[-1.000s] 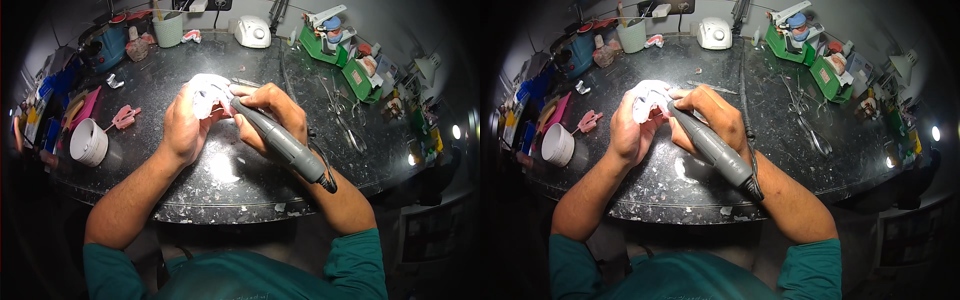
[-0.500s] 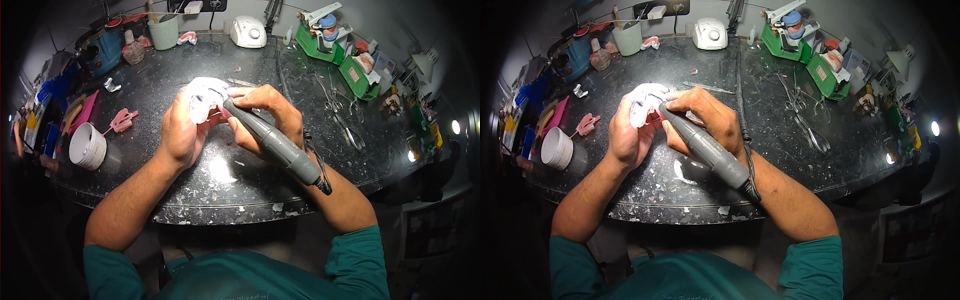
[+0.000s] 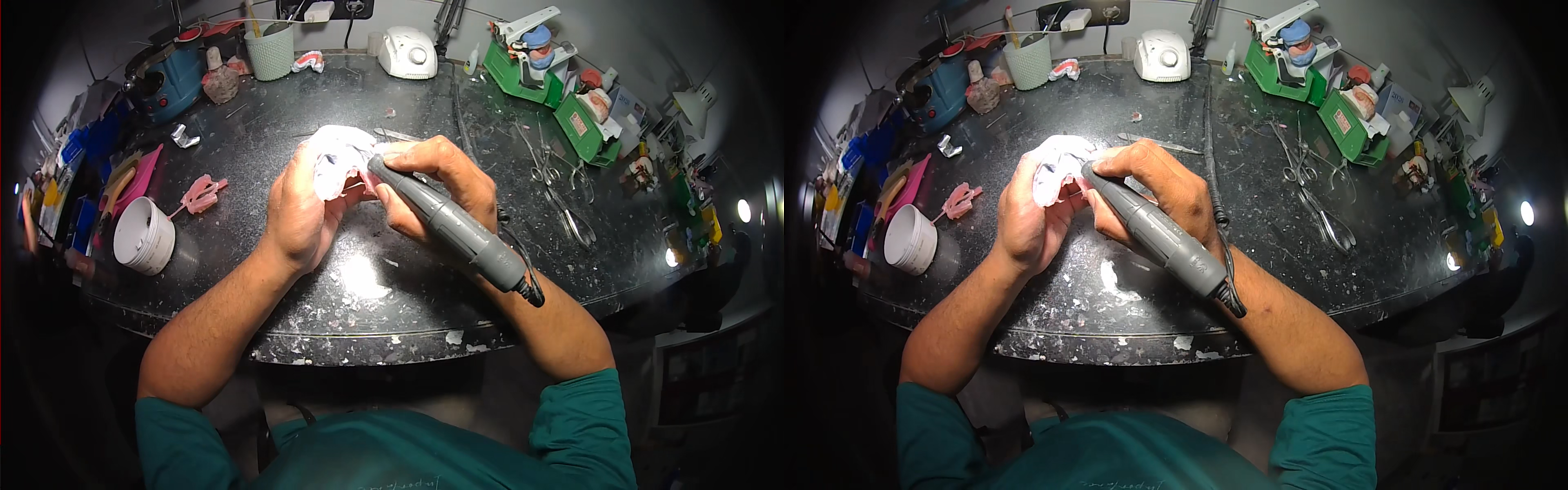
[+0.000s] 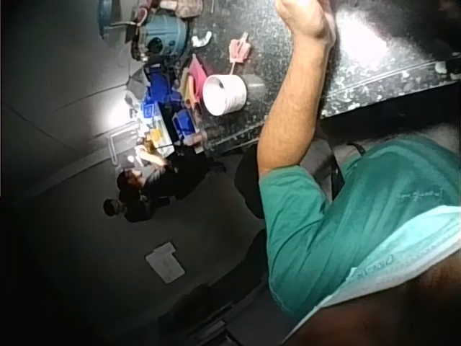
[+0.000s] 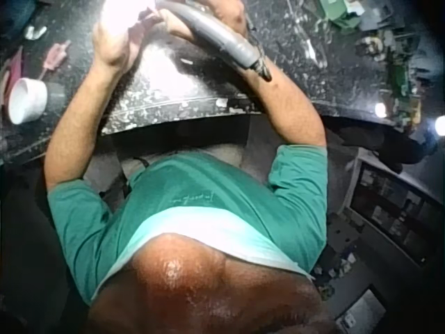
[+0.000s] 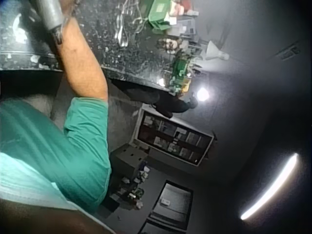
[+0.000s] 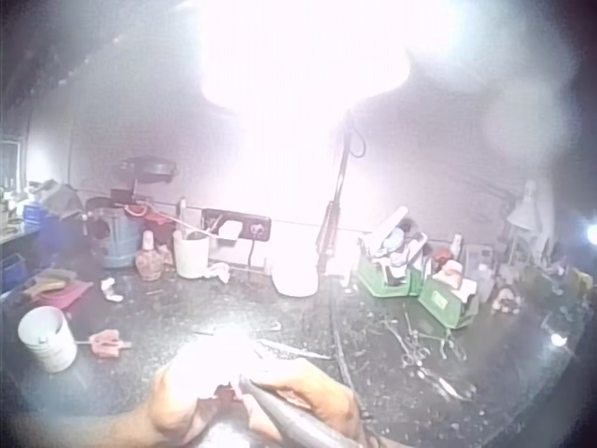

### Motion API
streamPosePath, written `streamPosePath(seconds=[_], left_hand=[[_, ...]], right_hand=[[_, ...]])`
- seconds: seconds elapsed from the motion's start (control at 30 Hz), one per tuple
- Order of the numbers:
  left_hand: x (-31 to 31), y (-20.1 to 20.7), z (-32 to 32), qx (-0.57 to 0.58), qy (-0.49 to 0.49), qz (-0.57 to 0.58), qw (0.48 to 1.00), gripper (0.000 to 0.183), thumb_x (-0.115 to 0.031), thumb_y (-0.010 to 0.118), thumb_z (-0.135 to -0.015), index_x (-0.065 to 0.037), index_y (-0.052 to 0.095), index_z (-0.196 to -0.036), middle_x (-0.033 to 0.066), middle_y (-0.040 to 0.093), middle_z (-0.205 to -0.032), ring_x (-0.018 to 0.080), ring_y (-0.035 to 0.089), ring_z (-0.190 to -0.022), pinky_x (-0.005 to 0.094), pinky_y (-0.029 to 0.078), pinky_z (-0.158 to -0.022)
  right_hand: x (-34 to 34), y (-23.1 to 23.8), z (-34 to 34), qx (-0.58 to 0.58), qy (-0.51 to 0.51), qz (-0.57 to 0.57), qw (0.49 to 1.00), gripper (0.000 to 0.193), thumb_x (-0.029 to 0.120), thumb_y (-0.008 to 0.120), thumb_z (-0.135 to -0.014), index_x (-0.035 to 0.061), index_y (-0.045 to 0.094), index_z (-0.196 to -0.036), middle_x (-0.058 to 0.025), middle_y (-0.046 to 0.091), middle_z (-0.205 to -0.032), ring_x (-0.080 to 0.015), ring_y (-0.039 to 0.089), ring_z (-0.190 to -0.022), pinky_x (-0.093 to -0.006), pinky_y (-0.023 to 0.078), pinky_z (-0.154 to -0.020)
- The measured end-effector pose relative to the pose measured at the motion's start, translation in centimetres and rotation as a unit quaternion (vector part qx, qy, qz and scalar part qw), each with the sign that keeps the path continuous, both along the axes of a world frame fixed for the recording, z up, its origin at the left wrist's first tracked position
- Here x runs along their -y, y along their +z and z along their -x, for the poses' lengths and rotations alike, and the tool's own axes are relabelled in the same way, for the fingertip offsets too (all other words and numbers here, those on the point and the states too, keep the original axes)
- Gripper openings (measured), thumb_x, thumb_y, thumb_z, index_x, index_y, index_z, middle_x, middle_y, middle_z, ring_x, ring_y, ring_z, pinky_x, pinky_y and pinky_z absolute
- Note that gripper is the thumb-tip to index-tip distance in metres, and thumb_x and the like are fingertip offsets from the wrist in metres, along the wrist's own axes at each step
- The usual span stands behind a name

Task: The person refines a pink dental prosthesis using a rotary tool and a metal file. They repeatedly grind and file the object, rotating it to access different surfaces, while debris accumulates on the workbench.

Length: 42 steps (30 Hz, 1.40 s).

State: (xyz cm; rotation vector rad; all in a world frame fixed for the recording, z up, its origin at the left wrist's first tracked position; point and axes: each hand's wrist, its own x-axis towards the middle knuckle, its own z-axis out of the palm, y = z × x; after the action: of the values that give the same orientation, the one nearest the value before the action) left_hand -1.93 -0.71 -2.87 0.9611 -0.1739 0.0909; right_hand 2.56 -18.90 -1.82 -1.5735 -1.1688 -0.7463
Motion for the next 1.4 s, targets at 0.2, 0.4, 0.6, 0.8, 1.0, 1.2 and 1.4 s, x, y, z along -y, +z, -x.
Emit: streamPosePath(seconds=[0.2, 0.4, 0.6, 0.8, 1.0, 1.2, 1.4], left_hand=[[-0.4, -0.1, -0.3, 0.036, -0.005, -0.022, 0.999, 0.039, -0.034, 0.040, -0.109, -0.005, 0.057, -0.129, 0.0082, 0.064, -0.111, 0.0190, 0.062, -0.097, 0.0413, 0.052, -0.092], [-0.5, 0.2, -0.2, 0.060, -0.032, -0.030, 0.997, 0.034, -0.028, 0.040, -0.107, -0.003, 0.055, -0.126, 0.0108, 0.063, -0.104, 0.0199, 0.063, -0.094, 0.0370, 0.053, -0.090], [-0.3, 0.4, -0.1, 0.035, -0.010, -0.009, 0.999, 0.041, -0.034, 0.038, -0.108, -0.002, 0.059, -0.123, 0.0098, 0.065, -0.103, 0.0194, 0.063, -0.090, 0.0374, 0.052, -0.087], [-0.6, 0.4, -0.3, 0.054, -0.026, -0.030, 0.998, 0.037, -0.029, 0.036, -0.108, -0.002, 0.056, -0.124, 0.0114, 0.065, -0.106, 0.0203, 0.064, -0.092, 0.0371, 0.053, -0.089], [-0.5, 0.5, -0.2, 0.042, -0.014, -0.024, 0.999, 0.043, -0.034, 0.039, -0.109, 0.000, 0.058, -0.125, 0.0115, 0.066, -0.108, 0.0201, 0.064, -0.092, 0.0382, 0.054, -0.088], [-0.6, 0.8, -0.3, 0.062, -0.030, -0.032, 0.997, 0.044, -0.036, 0.038, -0.109, 0.001, 0.057, -0.125, 0.0115, 0.066, -0.108, 0.0218, 0.065, -0.096, 0.0384, 0.054, -0.089], [-1.9, 2.9, -0.8, 0.270, 0.101, -0.446, 0.847, 0.035, -0.021, 0.072, -0.093, -0.006, 0.060, -0.123, 0.0095, 0.064, -0.113, 0.0196, 0.062, -0.107, 0.0337, 0.050, -0.095]], right_hand=[[0.4, 0.6, 0.2, 0.023, -0.005, 0.028, 0.999, 0.030, -0.005, 0.078, -0.074, -0.0022, 0.062, -0.100, -0.0151, 0.070, -0.096, -0.0193, 0.071, -0.087, -0.0310, 0.057, -0.079], [0.4, 0.8, 0.3, 0.031, 0.003, 0.028, 0.999, 0.029, -0.003, 0.077, -0.075, -0.0028, 0.061, -0.098, -0.0157, 0.069, -0.092, -0.0230, 0.073, -0.089, -0.0322, 0.058, -0.078], [0.4, 0.8, 0.3, 0.027, 0.012, 0.024, 0.999, 0.028, -0.004, 0.076, -0.074, -0.0021, 0.060, -0.097, -0.0167, 0.068, -0.092, -0.0290, 0.074, -0.093, -0.0340, 0.059, -0.078], [0.3, 0.8, 0.4, 0.020, 0.020, 0.017, 0.999, 0.028, -0.003, 0.076, -0.072, -0.0014, 0.059, -0.095, -0.0176, 0.068, -0.092, -0.0292, 0.074, -0.092, -0.0340, 0.059, -0.076], [0.8, 0.8, 0.4, 0.012, 0.027, 0.036, 0.999, 0.027, -0.003, 0.074, -0.075, -0.0023, 0.059, -0.097, -0.0160, 0.065, -0.089, -0.0309, 0.074, -0.096, -0.0349, 0.059, -0.079], [1.0, 0.6, 0.1, 0.007, 0.043, -0.009, 0.999, 0.027, 0.002, 0.076, -0.073, 0.0001, 0.060, -0.094, -0.0180, 0.068, -0.091, -0.0286, 0.073, -0.087, -0.0403, 0.059, -0.084], [3.1, 2.4, -1.6, -0.146, -0.077, -0.109, 0.980, 0.018, 0.014, 0.071, -0.090, 0.0013, 0.062, -0.098, -0.0072, 0.067, -0.090, -0.0106, 0.061, -0.079, -0.0293, 0.052, -0.073]])
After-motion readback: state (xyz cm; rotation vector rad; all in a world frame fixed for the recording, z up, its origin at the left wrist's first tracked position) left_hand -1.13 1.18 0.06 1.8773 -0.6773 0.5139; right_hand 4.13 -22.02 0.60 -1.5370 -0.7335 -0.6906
